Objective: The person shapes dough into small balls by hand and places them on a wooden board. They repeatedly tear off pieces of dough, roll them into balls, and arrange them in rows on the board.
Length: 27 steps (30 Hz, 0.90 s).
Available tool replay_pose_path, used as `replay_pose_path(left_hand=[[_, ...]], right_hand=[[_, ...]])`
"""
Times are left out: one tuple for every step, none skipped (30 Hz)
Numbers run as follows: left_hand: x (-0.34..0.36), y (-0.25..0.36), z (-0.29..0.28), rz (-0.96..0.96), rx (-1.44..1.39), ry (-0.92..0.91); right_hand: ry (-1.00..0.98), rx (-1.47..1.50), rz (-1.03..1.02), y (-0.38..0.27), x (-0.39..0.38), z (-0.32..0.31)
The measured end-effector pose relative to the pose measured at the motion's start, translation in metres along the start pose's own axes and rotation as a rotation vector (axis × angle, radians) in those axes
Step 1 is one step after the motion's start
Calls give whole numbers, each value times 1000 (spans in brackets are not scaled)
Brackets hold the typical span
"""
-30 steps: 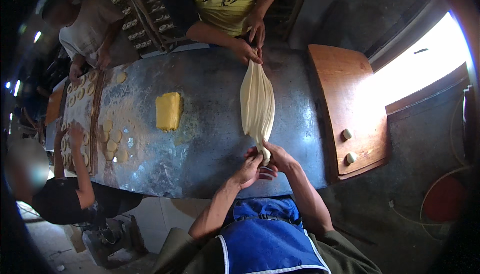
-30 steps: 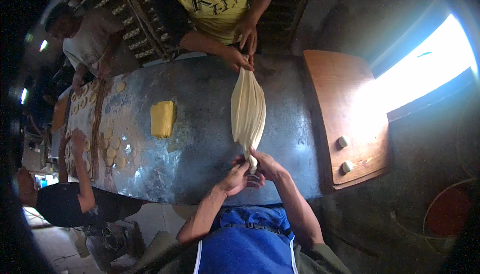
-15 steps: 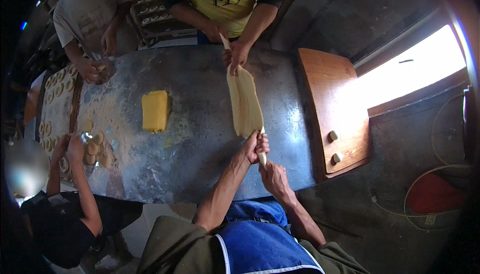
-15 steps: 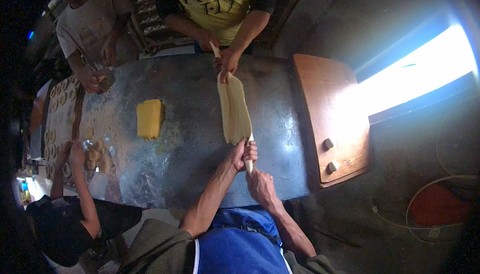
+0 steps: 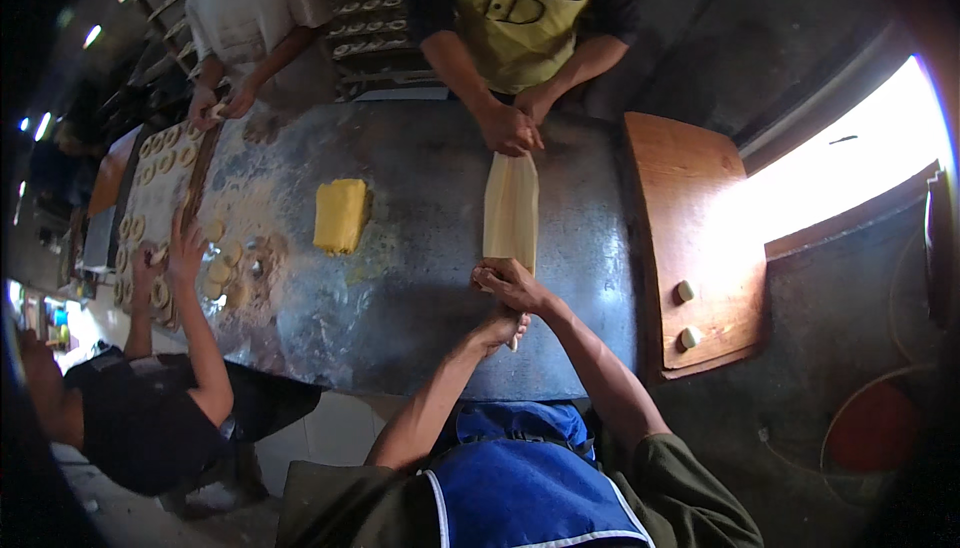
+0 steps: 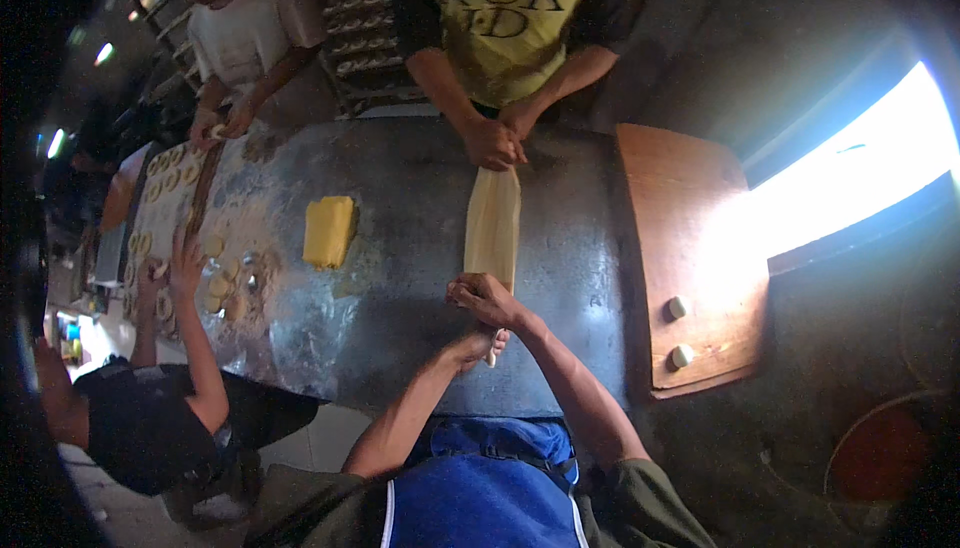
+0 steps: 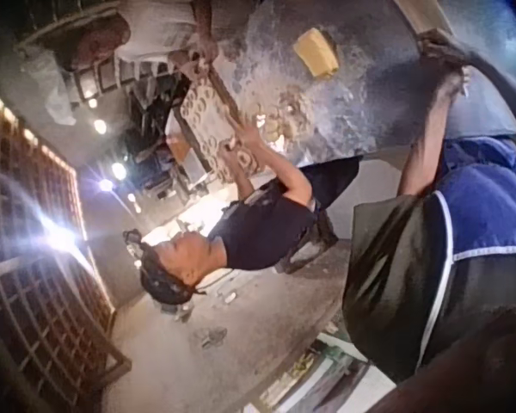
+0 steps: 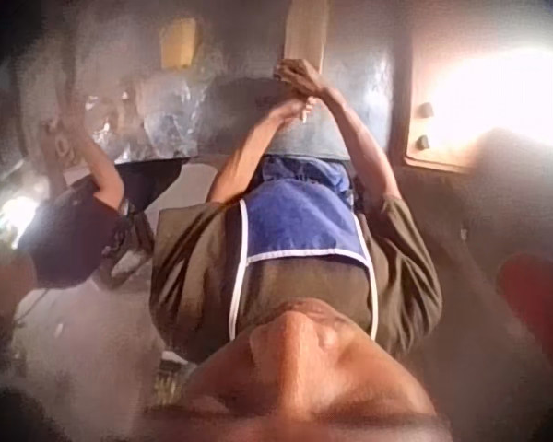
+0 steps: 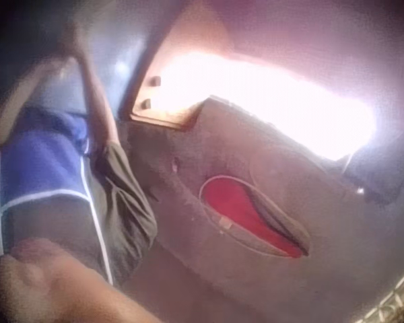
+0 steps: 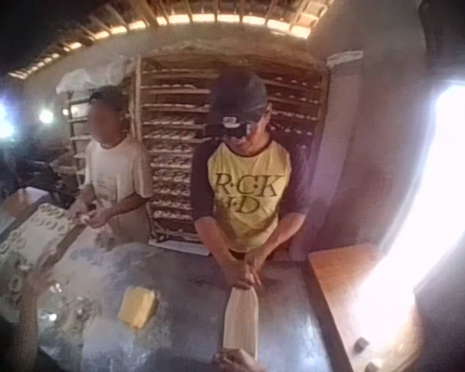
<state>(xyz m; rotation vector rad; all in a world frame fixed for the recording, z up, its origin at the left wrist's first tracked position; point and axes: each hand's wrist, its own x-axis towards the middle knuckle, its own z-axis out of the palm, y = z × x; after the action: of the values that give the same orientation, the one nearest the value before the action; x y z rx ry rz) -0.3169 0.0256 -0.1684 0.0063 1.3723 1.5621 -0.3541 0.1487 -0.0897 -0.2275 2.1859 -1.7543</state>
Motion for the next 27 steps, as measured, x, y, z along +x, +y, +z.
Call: replay_pose_path(left_hand=[[0, -7, -1, 9, 126, 39], [-2, -9, -2, 108, 332, 114], [-10, -9, 0, 246, 557, 241], [-18, -2, 2, 318, 795, 301], [-33, 7, 6, 211, 840, 317], [-52, 20, 13, 280, 834, 286], [-69, 38, 16, 330, 840, 179], [-86, 56, 19, 433, 816, 103], [-98, 71, 21, 515, 546, -202], [-105, 81, 23, 614, 583, -165], [-111, 86, 25, 766, 575, -140], [-117, 83, 26, 859, 622, -100], [-120, 74, 28, 998, 558, 93], [-122, 62, 23, 1050, 541, 293], [-126, 43, 21, 1021, 494, 526], [-139, 19, 18, 579, 465, 636], [-141, -1, 16, 644, 526, 641], [-141, -17, 9, 756, 603, 629], [-145, -23, -13, 761, 825, 660], [-142, -22, -37, 825, 1107, 611], [-133, -18, -55, 938, 1384, 552], [-125, -13, -68, 716, 1570, 820], [-100, -5, -79, 757, 1370, 934], [-80, -3, -77, 750, 1391, 1001], [-64, -8, -64, 755, 1340, 1149], [-58, -8, -60, 757, 1294, 1085], [-52, -15, -47, 744, 1200, 1063]], right_hand=[[26, -20, -27, 15, 4, 5], [49, -59, -46, 26, 4, 8], [92, -134, -16, 34, 4, 12], [79, -120, -69, 39, 2, 15], [89, -140, -70, 41, 3, 17], [106, -177, -90, 42, 5, 17], [99, -77, -69, 41, 9, 16], [93, -15, -46, 40, 14, 15], [82, 40, -41, 40, 17, 14], [36, 67, 16, 40, 16, 12], [55, 397, -36, 40, 8, 12], [145, 484, -16, 43, -8, 10], [206, 571, -28, 47, -30, 9], [271, 663, -57, 52, -56, 6], [327, 344, -81, 57, -91, 5], [374, 29, -107, 65, -132, -2], [305, -41, -44, 71, -171, -4], [183, -144, -9, 78, -205, -10], [190, -376, -64, 84, -233, -19], [141, -641, -137, 86, -239, -24], [107, -956, -272, 89, -242, -29], [140, -980, -92, 89, -232, -26], [236, -1046, -44, 90, -217, -25], [269, -1115, 52, 86, -197, -20], [428, -1154, 128, 82, -171, -3], [456, -1046, 63, 77, -149, 13], [536, -923, 46, 72, -140, 27]])
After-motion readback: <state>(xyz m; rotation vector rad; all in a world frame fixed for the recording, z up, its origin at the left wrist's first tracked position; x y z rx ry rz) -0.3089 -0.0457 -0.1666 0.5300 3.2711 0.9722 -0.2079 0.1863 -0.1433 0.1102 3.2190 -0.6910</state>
